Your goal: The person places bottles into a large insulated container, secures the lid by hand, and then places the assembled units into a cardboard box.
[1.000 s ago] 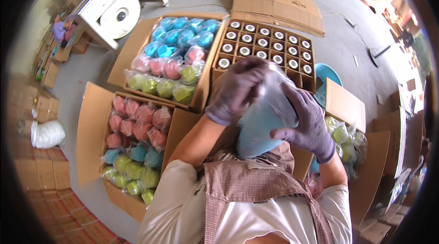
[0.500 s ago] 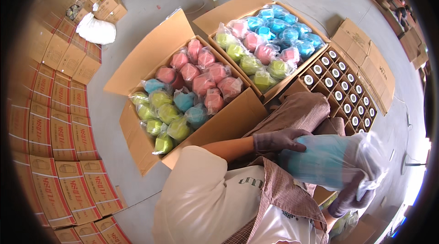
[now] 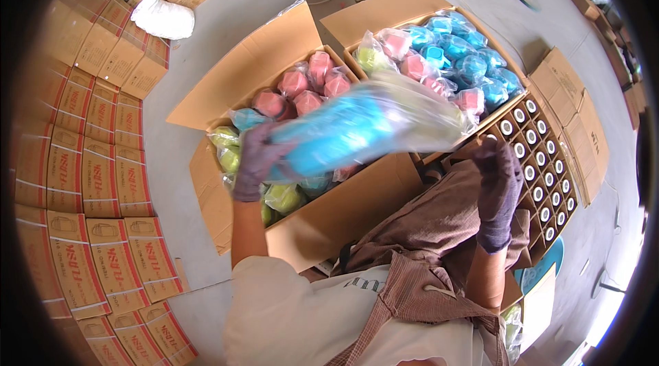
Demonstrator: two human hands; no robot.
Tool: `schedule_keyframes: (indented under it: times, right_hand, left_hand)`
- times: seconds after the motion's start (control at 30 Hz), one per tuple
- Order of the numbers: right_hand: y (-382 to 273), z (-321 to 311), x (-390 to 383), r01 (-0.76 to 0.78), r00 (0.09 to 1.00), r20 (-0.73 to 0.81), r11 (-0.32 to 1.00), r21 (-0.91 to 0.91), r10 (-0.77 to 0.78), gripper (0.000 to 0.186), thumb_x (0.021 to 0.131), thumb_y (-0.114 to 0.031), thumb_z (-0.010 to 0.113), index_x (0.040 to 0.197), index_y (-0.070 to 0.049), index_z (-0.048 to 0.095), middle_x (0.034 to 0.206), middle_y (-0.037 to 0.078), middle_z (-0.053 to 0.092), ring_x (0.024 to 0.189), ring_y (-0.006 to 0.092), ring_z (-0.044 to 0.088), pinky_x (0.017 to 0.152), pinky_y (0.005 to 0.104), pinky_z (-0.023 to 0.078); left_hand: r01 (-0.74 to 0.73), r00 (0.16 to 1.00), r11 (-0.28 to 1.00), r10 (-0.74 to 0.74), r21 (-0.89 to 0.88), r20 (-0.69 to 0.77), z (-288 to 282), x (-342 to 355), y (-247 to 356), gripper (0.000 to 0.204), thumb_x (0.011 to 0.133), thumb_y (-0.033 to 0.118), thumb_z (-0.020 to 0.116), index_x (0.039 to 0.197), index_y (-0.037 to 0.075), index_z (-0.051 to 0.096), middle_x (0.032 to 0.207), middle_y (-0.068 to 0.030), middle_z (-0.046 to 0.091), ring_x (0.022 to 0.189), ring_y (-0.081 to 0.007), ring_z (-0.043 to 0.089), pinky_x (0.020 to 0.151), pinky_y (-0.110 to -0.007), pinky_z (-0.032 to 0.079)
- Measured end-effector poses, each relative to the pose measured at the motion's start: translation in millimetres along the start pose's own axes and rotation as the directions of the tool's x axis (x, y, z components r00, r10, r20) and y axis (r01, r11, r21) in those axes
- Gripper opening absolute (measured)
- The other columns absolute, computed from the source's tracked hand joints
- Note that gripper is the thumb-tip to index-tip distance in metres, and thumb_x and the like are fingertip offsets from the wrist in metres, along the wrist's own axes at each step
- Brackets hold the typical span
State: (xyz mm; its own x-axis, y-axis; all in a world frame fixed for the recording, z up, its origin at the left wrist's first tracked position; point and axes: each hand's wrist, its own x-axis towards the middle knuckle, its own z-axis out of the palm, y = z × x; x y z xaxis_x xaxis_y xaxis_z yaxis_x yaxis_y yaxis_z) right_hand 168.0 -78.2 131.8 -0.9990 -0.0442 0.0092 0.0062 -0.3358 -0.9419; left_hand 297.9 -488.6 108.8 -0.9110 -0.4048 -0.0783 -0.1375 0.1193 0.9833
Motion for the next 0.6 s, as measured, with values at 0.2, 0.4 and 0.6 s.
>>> schedule_keyframes:
  times: [0.2,0.4,0.6]
  right_hand:
    - [50,-44,4,-0.057,0.998,-0.022,0.924,-0.378,0.053,0.033,0.106,-0.028,0.057,0.105,0.002,0.071,0.097,0.009,0.072,0.087,0.0155,0.069,0.085,0.0285,0.054]
    - [58,-71,-2,-0.243,0.97,-0.1,0.845,-0.475,0.223,0.028,0.104,-0.024,0.06,0.105,-0.001,0.074,0.093,0.004,0.073,0.087,0.0112,0.064,0.083,0.0258,0.047]
    - [59,-60,2,-0.173,0.976,-0.005,0.765,-0.62,0.216,0.025,0.102,-0.021,0.061,0.103,0.0,0.074,0.096,0.004,0.072,0.091,0.0123,0.062,0.088,0.0279,0.047]
  left_hand:
    - [0.313,0.872,0.412,0.232,0.856,-0.431,-57,26,-45,0.032,0.074,0.021,0.084,0.098,0.004,0.073,0.092,-0.0103,0.074,0.083,-0.0241,0.07,0.078,-0.037,0.056]
    - [0.037,0.996,-0.375,-0.06,0.926,-0.064,-9,74,-142,0.023,0.096,0.023,0.052,0.1,0.017,0.074,0.11,-0.0057,0.073,0.113,-0.0241,0.063,0.101,-0.044,0.041]
    - [-0.212,0.897,-0.308,-0.439,0.928,0.059,8,178,-221,0.027,0.095,0.027,0.055,0.106,0.017,0.077,0.128,-0.0074,0.07,0.11,-0.0235,0.067,0.086,-0.048,0.05]
